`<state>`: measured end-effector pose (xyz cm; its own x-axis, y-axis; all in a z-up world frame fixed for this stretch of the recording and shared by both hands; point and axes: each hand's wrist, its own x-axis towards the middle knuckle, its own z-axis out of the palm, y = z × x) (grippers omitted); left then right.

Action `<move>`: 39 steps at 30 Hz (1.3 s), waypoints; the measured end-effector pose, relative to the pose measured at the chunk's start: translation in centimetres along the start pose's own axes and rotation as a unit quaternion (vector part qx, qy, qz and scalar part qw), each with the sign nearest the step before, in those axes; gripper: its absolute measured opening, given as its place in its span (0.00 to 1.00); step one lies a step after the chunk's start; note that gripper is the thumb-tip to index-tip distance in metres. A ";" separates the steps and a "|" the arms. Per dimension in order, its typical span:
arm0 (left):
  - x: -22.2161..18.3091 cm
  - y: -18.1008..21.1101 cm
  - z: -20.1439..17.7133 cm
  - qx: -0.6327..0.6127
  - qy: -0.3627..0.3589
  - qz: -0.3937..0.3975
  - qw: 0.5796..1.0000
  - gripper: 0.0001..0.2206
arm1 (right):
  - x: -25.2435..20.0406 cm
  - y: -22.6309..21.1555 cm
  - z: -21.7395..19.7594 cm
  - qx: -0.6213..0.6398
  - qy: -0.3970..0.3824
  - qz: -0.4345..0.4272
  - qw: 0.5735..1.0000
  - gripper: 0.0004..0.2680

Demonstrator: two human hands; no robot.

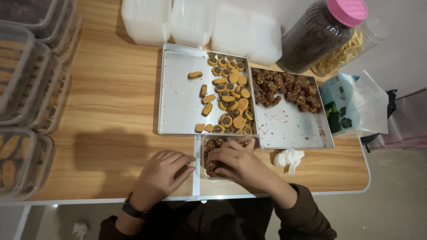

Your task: Picking up chocolate-covered cookies from a metal tray and arranging them neatly into a small plastic container.

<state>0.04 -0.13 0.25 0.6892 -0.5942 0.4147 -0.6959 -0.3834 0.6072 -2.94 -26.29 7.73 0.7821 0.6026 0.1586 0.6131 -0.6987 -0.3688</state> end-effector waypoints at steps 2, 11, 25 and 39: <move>0.1 0.0 0.0 0.000 0.004 0.004 1.000 0.11 | -0.1 0.6 0.7 0.004 0.012 -0.015 1.000 0.10; 0.0 -0.2 0.2 -0.012 0.007 0.004 1.000 0.10 | -0.2 0.9 1.4 -0.043 0.051 -0.020 0.998 0.05; 0.0 -0.1 0.0 -0.011 0.010 0.000 1.000 0.09 | -0.9 0.5 -0.2 -0.035 0.039 0.017 0.998 0.08; 0.1 0.0 0.0 0.008 -0.007 -0.005 1.000 0.11 | -16.5 5.4 -3.3 0.000 0.061 0.549 0.834 0.15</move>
<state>0.12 -0.19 0.37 0.6935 -0.5998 0.3991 -0.6922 -0.4010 0.6001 -12.23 -41.26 6.13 0.8776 -0.4436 -0.1818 -0.4793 -0.8035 -0.3530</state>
